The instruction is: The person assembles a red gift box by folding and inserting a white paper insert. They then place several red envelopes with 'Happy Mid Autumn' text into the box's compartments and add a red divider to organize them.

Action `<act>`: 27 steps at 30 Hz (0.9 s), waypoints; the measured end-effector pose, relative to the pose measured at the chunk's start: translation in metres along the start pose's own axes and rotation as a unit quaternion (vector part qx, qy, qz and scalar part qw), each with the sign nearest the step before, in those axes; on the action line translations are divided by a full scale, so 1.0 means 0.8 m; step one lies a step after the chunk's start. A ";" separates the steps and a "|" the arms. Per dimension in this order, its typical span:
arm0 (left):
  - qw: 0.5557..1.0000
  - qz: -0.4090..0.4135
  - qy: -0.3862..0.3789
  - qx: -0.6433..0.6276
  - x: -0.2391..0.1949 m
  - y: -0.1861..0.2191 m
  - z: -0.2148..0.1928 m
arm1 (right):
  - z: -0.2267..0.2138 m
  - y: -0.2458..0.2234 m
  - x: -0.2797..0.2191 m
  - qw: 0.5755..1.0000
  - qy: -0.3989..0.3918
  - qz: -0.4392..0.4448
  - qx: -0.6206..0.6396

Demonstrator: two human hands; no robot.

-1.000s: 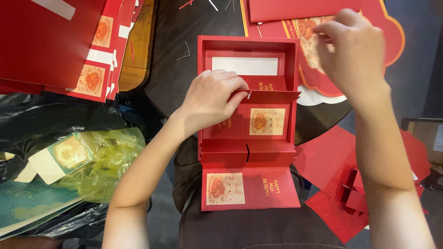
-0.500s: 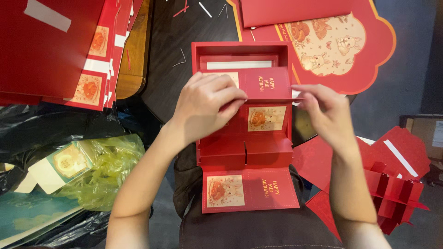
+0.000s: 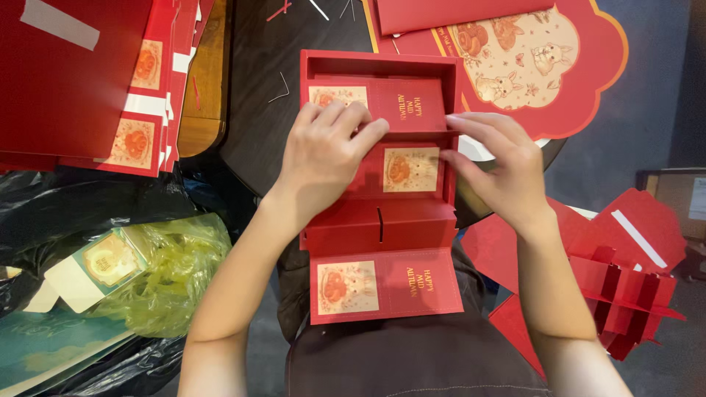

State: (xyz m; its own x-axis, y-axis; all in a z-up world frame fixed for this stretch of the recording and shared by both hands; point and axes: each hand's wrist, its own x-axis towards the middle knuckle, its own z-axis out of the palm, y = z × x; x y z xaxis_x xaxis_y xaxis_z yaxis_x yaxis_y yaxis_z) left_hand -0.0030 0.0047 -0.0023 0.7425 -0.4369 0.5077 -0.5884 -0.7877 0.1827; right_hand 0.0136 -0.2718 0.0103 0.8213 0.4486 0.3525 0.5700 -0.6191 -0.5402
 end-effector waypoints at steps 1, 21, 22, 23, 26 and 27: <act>1.000 -0.002 -0.002 -0.006 0.001 -0.004 0.008 | 0.003 0.002 0.006 1.000 -0.019 -0.013 -0.003; 0.993 -0.053 -0.089 -0.058 -0.008 -0.036 0.045 | 0.028 0.010 0.034 0.997 -0.065 -0.051 -0.008; 0.993 -0.054 -0.089 -0.062 -0.008 -0.037 0.044 | 0.016 0.010 0.032 0.998 -0.049 -0.042 0.028; 0.993 -0.053 -0.087 -0.064 -0.007 -0.038 0.043 | 0.008 0.010 0.031 0.997 -0.031 -0.035 0.062; 0.992 -0.056 -0.102 -0.055 -0.003 -0.035 0.043 | -0.003 0.010 0.017 0.988 -0.049 0.100 0.106; 0.995 -0.038 -0.089 -0.030 0.001 -0.030 0.047 | 0.002 0.010 0.011 0.975 -0.065 0.153 0.148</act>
State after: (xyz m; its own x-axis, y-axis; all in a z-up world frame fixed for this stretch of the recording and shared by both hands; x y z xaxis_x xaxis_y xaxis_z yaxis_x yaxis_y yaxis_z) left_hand 0.0236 0.0073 -0.0380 0.8270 -0.4514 0.3352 -0.5429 -0.7961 0.2674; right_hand 0.0255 -0.2721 0.0077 0.9312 0.3610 0.0508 0.2504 -0.5319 -0.8089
